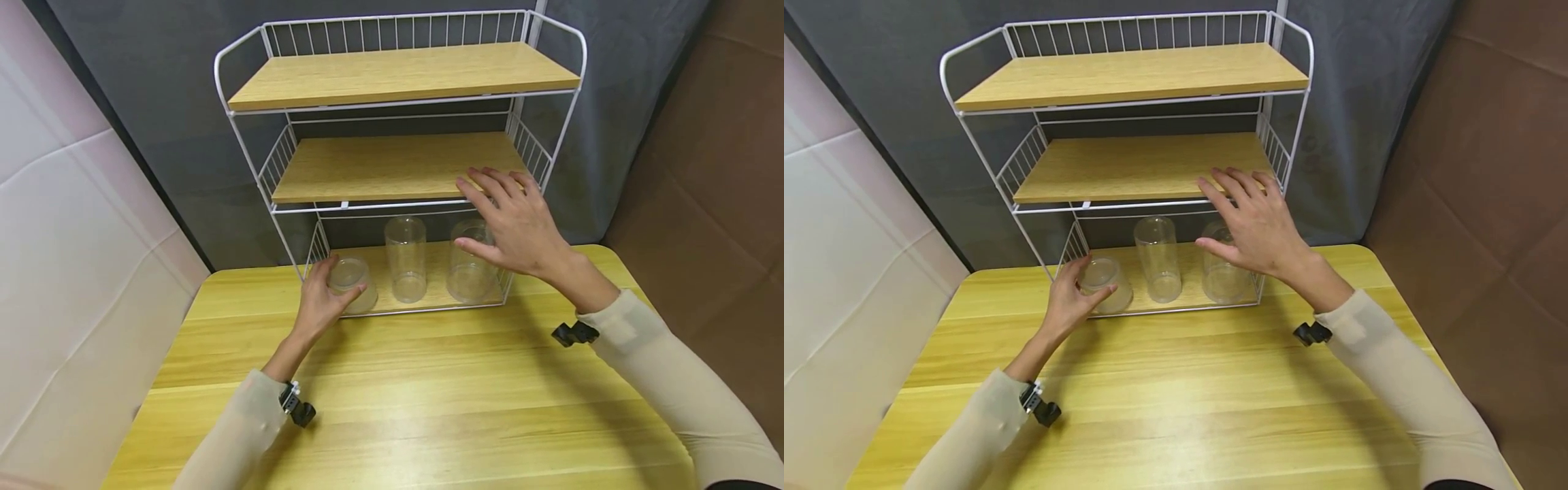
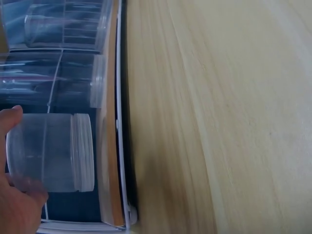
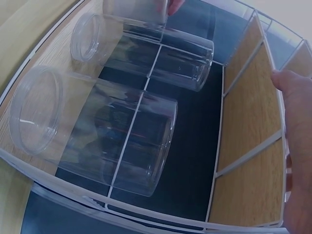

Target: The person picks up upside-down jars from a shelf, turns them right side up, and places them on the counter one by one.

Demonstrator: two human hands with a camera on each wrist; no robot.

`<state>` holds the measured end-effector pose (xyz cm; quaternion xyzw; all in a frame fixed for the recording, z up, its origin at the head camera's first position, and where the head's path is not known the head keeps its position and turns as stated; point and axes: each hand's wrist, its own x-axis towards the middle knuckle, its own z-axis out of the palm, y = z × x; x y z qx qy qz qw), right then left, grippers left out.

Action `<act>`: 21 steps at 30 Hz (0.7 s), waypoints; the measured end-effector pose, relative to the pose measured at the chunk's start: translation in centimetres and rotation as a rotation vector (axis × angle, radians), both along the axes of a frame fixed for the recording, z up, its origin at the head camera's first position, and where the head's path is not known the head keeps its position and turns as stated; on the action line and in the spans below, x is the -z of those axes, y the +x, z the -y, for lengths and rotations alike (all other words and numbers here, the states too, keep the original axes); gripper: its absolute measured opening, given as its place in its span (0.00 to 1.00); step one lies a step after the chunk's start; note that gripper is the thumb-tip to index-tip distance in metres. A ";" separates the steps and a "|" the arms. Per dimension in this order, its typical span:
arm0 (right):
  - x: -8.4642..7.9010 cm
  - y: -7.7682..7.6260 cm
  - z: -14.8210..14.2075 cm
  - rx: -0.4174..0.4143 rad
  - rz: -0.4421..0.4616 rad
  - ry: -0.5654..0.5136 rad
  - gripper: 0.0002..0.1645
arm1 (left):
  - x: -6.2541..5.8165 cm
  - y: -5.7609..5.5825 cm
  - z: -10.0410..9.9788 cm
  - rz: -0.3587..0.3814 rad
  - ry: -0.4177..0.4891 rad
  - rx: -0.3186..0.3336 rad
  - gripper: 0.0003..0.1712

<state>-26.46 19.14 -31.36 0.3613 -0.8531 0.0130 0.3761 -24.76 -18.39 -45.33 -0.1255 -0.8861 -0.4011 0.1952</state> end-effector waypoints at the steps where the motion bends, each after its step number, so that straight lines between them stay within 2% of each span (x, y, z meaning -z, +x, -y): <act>1: 0.0 0.1 0.0 0.000 0.003 -0.002 0.57 | -0.1 0.1 0.0 0.000 0.002 0.000 0.48; 13: 0.1 0.8 0.0 -0.021 0.029 -0.045 0.56 | -1.5 2.1 -0.3 0.022 0.078 0.021 0.48; 18: 0.4 1.8 0.1 -0.038 0.054 -0.080 0.55 | -2.0 3.1 -0.4 0.057 0.152 0.052 0.45; 21: 0.9 2.7 0.4 -0.085 0.069 -0.116 0.53 | -2.4 3.6 -0.7 0.077 0.203 0.080 0.44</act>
